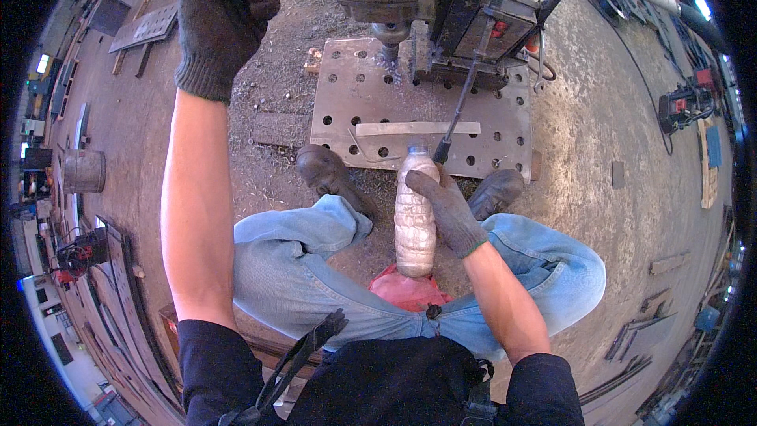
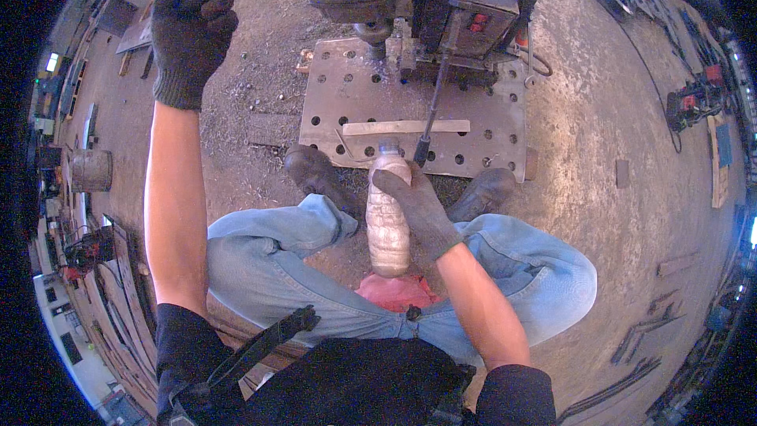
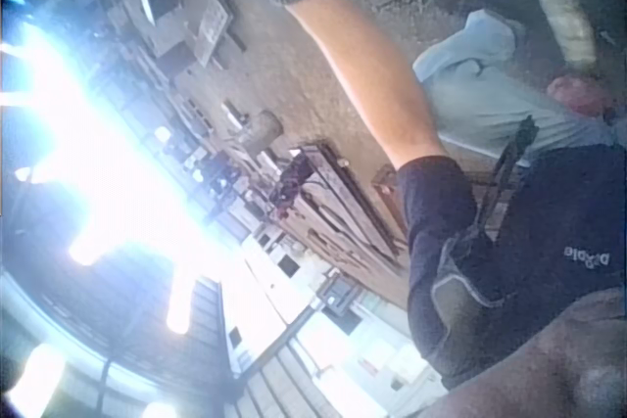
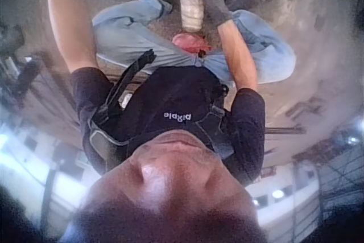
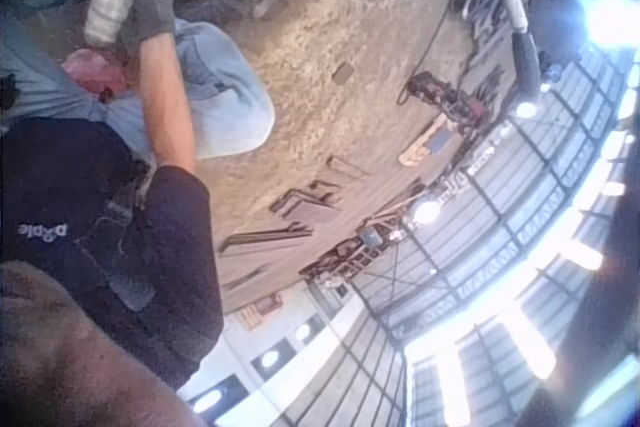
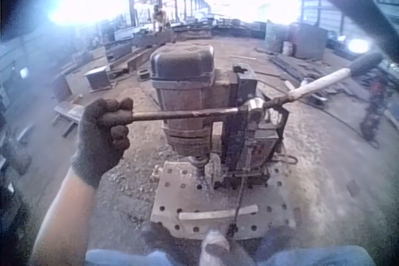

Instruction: The person operates a drill press to drill holes into a metal plate. They hold a plastic bottle to apply liquid coolant to the drill bit and work area while the machine runs. The person remains seated on the floor throughout the process.

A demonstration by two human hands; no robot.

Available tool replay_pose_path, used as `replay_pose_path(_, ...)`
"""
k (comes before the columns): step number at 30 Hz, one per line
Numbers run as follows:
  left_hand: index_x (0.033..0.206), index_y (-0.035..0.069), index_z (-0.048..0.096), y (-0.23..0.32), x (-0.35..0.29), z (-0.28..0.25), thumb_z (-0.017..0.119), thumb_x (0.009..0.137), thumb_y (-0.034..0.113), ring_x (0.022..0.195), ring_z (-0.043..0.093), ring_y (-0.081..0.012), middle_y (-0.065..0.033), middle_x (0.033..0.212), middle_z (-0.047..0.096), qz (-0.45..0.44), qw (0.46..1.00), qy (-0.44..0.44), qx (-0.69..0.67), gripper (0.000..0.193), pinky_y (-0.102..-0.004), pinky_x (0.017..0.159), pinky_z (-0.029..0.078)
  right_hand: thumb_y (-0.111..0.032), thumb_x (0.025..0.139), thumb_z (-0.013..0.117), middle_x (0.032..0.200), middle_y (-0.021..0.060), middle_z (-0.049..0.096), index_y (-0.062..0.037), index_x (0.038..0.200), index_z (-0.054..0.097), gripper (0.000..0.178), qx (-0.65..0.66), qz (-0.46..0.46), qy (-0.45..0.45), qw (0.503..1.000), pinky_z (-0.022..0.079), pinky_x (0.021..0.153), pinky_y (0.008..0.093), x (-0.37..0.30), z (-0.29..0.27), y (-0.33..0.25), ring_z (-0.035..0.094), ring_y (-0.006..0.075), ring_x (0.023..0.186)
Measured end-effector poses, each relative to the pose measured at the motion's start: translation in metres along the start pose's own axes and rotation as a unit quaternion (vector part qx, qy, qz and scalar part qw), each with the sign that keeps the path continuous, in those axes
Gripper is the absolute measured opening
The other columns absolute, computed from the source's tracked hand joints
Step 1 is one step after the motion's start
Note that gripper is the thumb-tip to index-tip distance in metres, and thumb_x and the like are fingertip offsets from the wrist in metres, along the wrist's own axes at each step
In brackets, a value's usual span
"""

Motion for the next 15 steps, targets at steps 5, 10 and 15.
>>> replay_pose_path(5,0.105,0.011,0.061,-0.001,-0.001,0.0,0.055,0.092,0.039,0.05,0.049,-0.0037,0.0014,0.088,0.065,0.041,0.999,0.03,0.012,0.03,-0.0193,0.041,0.041,-0.037,0.086,0.069,0.09,0.0071,0.06,-0.0036,0.114,0.053,0.047,-0.014,0.034,0.005,0.999,0.055,0.059,0.0307,0.003,-0.003,0.005,0.062,0.0147,0.07)
replay_pose_path(10,0.106,0.008,0.061,-0.001,0.0,0.003,0.056,0.092,0.039,0.05,0.046,-0.0031,0.0033,0.086,0.065,0.034,0.999,-0.018,0.017,0.034,-0.0179,0.041,0.038,-0.042,0.085,0.069,0.082,0.0059,0.06,-0.0025,0.111,0.056,0.049,0.052,0.08,-0.011,0.995,0.054,0.057,0.0312,0.013,-0.015,0.022,0.062,0.0152,0.064)
replay_pose_path(15,0.113,0.002,0.059,-0.001,0.004,-0.007,0.054,0.092,0.041,0.051,0.043,-0.0033,0.0056,0.08,0.064,0.046,0.997,-0.044,0.038,0.045,-0.0179,0.044,0.035,-0.047,0.085,0.068,0.084,0.0046,0.062,-0.0047,0.107,0.059,0.049,-0.005,0.115,0.018,0.993,0.053,0.059,0.0313,0.013,-0.015,0.023,0.061,0.014,0.066)
Point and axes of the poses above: each hand's wrist, its own x-axis towards the middle knuckle, its own z-axis out of the palm, y = z × x, the point moved 4 cm from there along x, towards the middle knuckle
